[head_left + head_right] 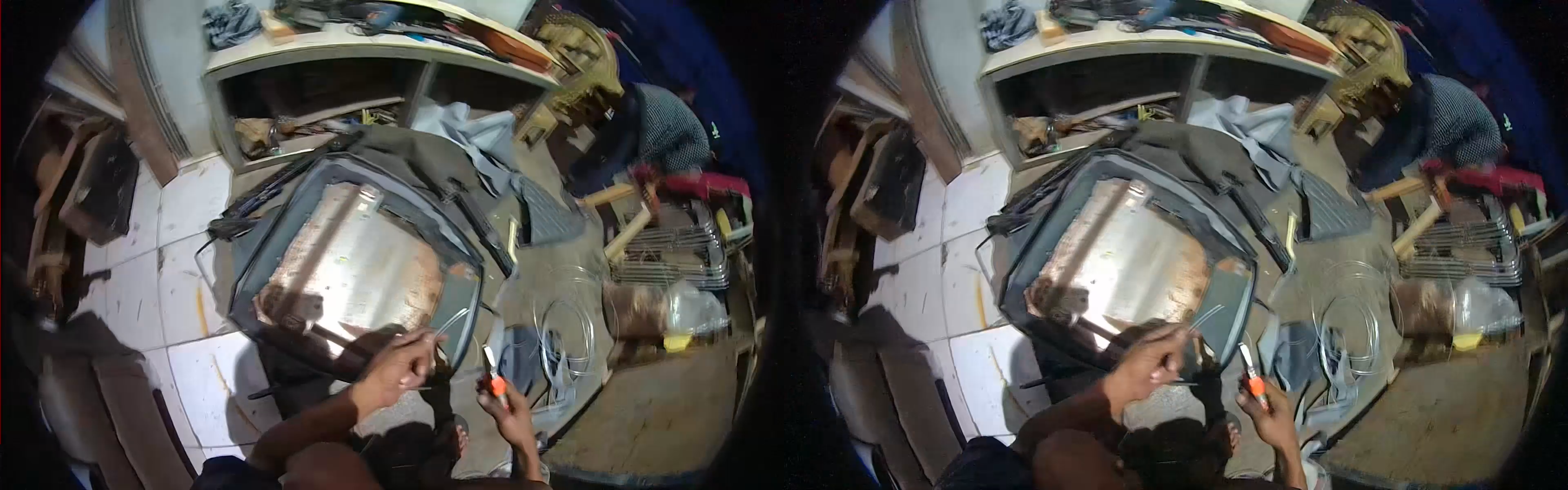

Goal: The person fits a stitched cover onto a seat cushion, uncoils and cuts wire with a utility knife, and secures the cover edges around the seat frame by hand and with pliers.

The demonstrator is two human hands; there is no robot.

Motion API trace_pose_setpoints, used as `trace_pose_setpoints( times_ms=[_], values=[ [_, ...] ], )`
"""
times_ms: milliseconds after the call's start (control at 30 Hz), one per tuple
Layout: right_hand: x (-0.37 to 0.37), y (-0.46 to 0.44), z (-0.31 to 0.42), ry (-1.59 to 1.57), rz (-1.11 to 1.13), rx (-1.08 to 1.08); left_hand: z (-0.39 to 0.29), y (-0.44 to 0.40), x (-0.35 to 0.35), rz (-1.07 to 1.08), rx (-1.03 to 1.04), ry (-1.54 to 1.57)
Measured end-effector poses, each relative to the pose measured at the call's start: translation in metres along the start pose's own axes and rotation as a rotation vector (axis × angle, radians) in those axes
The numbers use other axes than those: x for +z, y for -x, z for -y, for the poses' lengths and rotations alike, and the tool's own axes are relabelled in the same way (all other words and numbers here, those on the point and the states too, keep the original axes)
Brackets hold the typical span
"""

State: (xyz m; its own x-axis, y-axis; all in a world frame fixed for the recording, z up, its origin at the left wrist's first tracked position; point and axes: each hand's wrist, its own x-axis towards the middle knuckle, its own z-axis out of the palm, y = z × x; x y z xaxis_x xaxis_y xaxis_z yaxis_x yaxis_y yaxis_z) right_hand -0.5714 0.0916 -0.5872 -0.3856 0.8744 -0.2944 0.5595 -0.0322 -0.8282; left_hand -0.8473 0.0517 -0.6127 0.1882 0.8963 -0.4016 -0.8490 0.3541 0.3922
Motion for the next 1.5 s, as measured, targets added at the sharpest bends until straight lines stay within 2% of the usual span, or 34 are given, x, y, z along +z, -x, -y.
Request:
trace_pose_setpoints(
  times_ms=[67, 167, 267, 333, 367, 400, 500, 533, 600, 633, 667, 800, 867, 900, 933, 1000, 1067, 1167, 1200, 1267, 1333, 1400, 1433, 1467, 1500],
  values=[
    [0.013, -0.008, -0.008, -0.175, -0.047, 0.045, -0.004, -0.002, 0.010, -0.171, 0.031, -0.105],
    [0.010, -0.016, -0.007, -0.074, 0.012, -0.010, 0.006, -0.011, -0.002, -0.176, -0.009, -0.192],
    [0.007, -0.022, 0.007, -0.037, 0.011, -0.010, 0.010, -0.010, 0.025, -0.251, 0.029, -0.304],
    [0.004, -0.024, 0.007, -0.066, 0.036, -0.041, 0.015, -0.013, 0.036, -0.182, 0.038, -0.304],
    [0.007, -0.026, 0.001, -0.120, -0.019, -0.147, 0.019, -0.016, 0.038, -0.197, 0.051, -0.342],
    [0.006, -0.027, -0.007, -0.108, -0.023, -0.160, 0.024, -0.020, 0.038, -0.209, 0.067, -0.369],
    [-0.003, -0.024, -0.004, -0.123, -0.023, -0.086, 0.038, -0.029, 0.031, -0.215, 0.075, -0.484],
    [-0.005, -0.023, -0.007, -0.123, -0.021, -0.086, 0.037, -0.028, 0.035, -0.207, 0.070, -0.546],
    [-0.007, -0.021, -0.013, -0.130, -0.049, -0.175, 0.041, -0.024, 0.037, -0.102, 0.336, -1.079],
    [-0.014, -0.018, -0.007, -0.134, -0.005, -0.080, 0.043, -0.028, 0.039, -0.150, 0.256, -0.953],
    [-0.017, -0.017, -0.005, -0.130, -0.012, -0.075, 0.046, -0.032, 0.041, -0.196, 0.176, -0.825],
    [-0.022, -0.012, 0.000, -0.105, -0.043, -0.095, 0.049, -0.032, 0.051, -0.202, 0.119, -0.651],
    [-0.025, -0.009, 0.005, -0.088, -0.031, -0.060, 0.043, -0.028, 0.052, -0.209, -0.050, -0.499],
    [-0.017, -0.015, -0.021, 0.014, -0.139, -0.308, 0.043, -0.028, 0.052, -0.205, -0.052, -0.499],
    [-0.018, -0.012, -0.017, 0.016, -0.141, -0.307, 0.044, -0.028, 0.051, -0.231, -0.030, -0.539],
    [-0.022, -0.007, -0.004, -0.148, -0.014, -0.001, 0.047, -0.028, 0.048, -0.259, -0.004, -0.573],
    [-0.017, -0.005, -0.010, -0.240, 0.006, -0.018, 0.050, -0.030, 0.043, -0.229, 0.040, -0.560],
    [-0.017, 0.001, -0.006, -0.932, 0.356, 0.200, 0.048, -0.031, 0.047, -0.195, 0.111, -0.587],
    [-0.014, 0.004, -0.007, -1.249, 0.486, 0.250, 0.047, -0.032, 0.042, -0.196, 0.116, -0.586],
    [-0.007, 0.004, -0.014, -1.508, 0.670, 0.264, 0.046, -0.036, 0.029, 0.039, 0.150, -0.559],
    [-0.004, 0.000, -0.017, -1.169, 0.469, 0.151, 0.046, -0.030, 0.029, 0.017, 0.124, -0.455],
    [-0.011, -0.005, -0.007, -0.408, 0.212, 0.159, 0.043, -0.026, 0.032, -0.181, 0.122, -0.500],
    [-0.010, -0.005, -0.005, -0.235, 0.070, 0.029, 0.045, -0.026, 0.033, -0.222, 0.243, -0.640],
    [-0.008, -0.005, -0.004, -0.062, -0.074, -0.098, 0.045, -0.024, 0.036, -0.220, 0.246, -0.638],
    [-0.008, -0.005, 0.002, -0.058, -0.075, -0.101, 0.044, -0.021, 0.042, -0.246, 0.301, -0.677]
  ],
)
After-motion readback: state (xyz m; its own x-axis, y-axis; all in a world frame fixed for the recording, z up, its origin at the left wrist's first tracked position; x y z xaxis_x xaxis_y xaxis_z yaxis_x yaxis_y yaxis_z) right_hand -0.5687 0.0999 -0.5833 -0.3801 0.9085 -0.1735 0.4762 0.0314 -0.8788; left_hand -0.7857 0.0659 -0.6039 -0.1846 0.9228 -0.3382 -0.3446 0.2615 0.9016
